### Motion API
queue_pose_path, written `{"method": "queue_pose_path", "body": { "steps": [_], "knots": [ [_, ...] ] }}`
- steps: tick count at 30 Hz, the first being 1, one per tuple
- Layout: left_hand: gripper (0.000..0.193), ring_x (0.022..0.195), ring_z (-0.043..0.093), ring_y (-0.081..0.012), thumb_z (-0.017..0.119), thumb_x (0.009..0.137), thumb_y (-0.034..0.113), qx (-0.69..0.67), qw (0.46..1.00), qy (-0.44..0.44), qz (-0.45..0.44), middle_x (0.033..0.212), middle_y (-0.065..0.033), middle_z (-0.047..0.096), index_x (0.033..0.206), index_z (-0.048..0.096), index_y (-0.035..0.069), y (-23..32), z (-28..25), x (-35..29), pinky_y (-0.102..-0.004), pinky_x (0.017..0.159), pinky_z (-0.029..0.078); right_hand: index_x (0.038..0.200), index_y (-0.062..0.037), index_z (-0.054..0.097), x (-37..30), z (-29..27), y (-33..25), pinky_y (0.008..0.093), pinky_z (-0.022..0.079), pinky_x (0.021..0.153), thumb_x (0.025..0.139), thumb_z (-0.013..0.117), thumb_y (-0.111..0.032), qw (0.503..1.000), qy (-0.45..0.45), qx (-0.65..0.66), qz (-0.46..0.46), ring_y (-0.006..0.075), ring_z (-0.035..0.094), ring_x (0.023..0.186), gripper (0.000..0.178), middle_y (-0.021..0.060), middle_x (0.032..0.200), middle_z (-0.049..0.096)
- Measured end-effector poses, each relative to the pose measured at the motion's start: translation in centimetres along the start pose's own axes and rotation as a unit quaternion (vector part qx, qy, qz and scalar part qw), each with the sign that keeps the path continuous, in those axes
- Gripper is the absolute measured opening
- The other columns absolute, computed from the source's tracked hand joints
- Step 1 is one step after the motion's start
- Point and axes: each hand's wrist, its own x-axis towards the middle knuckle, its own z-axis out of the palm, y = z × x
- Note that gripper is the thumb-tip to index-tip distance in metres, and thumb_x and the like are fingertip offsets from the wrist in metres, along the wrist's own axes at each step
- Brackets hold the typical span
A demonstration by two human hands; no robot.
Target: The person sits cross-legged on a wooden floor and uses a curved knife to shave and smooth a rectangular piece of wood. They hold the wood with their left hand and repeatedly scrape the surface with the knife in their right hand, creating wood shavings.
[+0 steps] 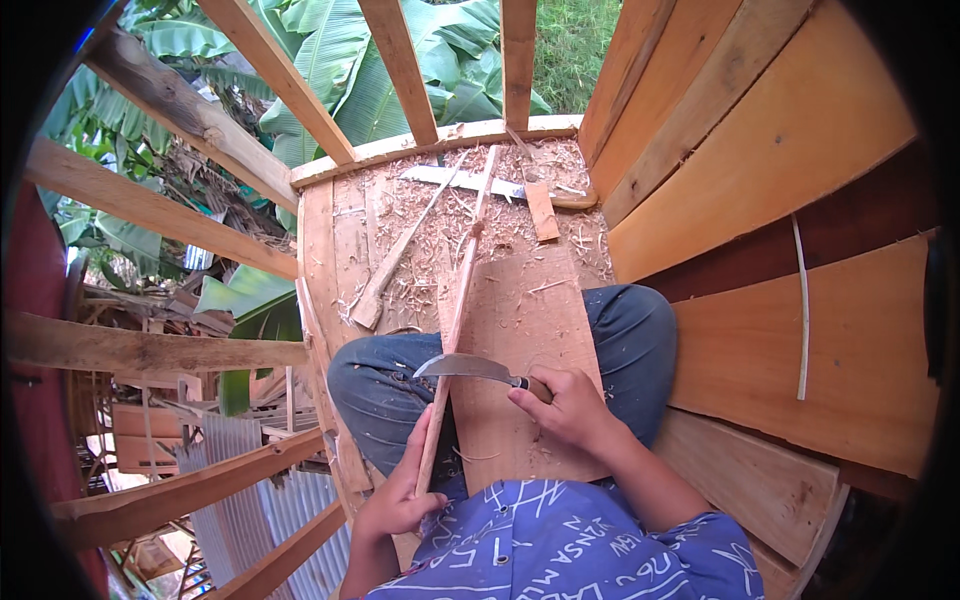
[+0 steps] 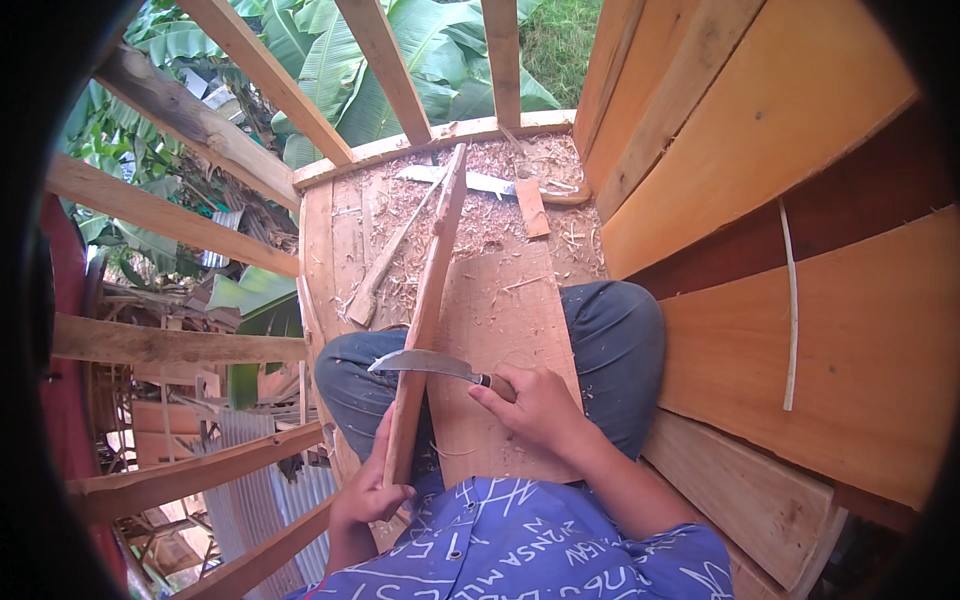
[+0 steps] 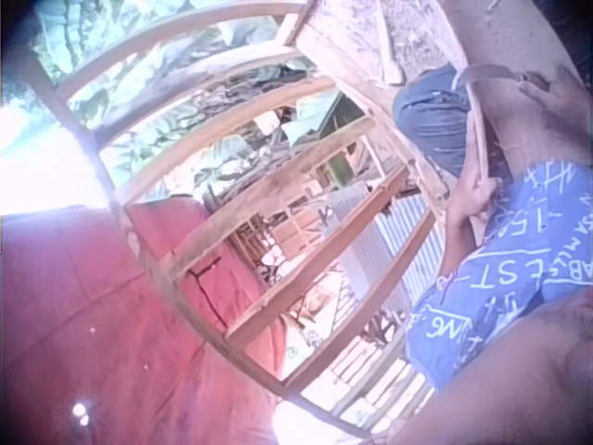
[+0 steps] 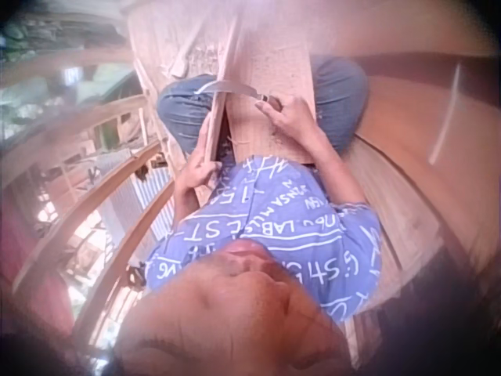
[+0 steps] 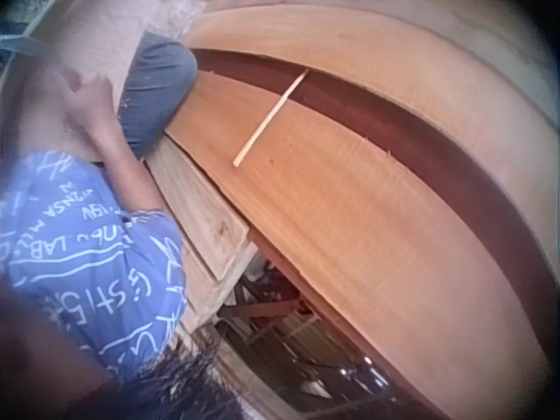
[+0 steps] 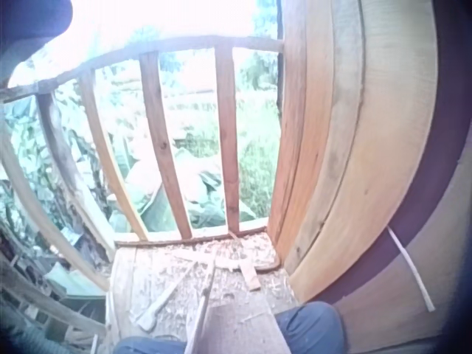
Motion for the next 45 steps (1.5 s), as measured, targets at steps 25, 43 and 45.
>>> {"method": "queue_pose_path", "body": {
  "steps": [25,43,45],
  "knots": [
    [0.099,0.146,0.018,-0.0265,0.053,0.067,0.006,0.041,0.998,0.027,0.029,0.157,-0.0192,0.018,0.154,0.005,0.004,-0.4,0.0,-2.4,-0.0325,0.115,0.014,0.067,0.0009,0.058,1.5,-1.2,-1.5,0.0414,0.043,0.053,0.090,0.064,-0.042,0.989,0.136,0.059,-0.010,0.0326,0.054,0.051,0.049,0.0171,0.054,0.053],
    [0.075,0.133,0.040,-0.0236,0.056,0.074,-0.004,0.096,0.987,0.122,-0.038,0.140,-0.0163,0.046,0.145,0.033,-0.001,-1.3,-0.8,-5.1,-0.0355,0.111,0.029,0.062,-0.0012,0.060,0.9,-7.1,0.9,0.0422,0.046,0.053,0.085,0.063,-0.055,0.939,0.321,-0.117,0.041,0.0357,0.059,0.053,0.059,0.0167,0.054,0.057],
    [0.068,0.128,0.047,-0.0266,0.053,0.074,-0.004,0.103,0.979,0.168,-0.050,0.133,-0.0188,0.053,0.141,0.040,-0.002,-0.3,-0.2,-4.8,-0.0354,0.108,0.033,0.059,-0.0017,0.057,0.1,-6.1,0.1,0.0421,0.046,0.052,0.085,0.063,-0.056,0.945,0.284,-0.157,0.023,0.0344,0.058,0.052,0.060,0.0158,0.053,0.056]
  ]
}}
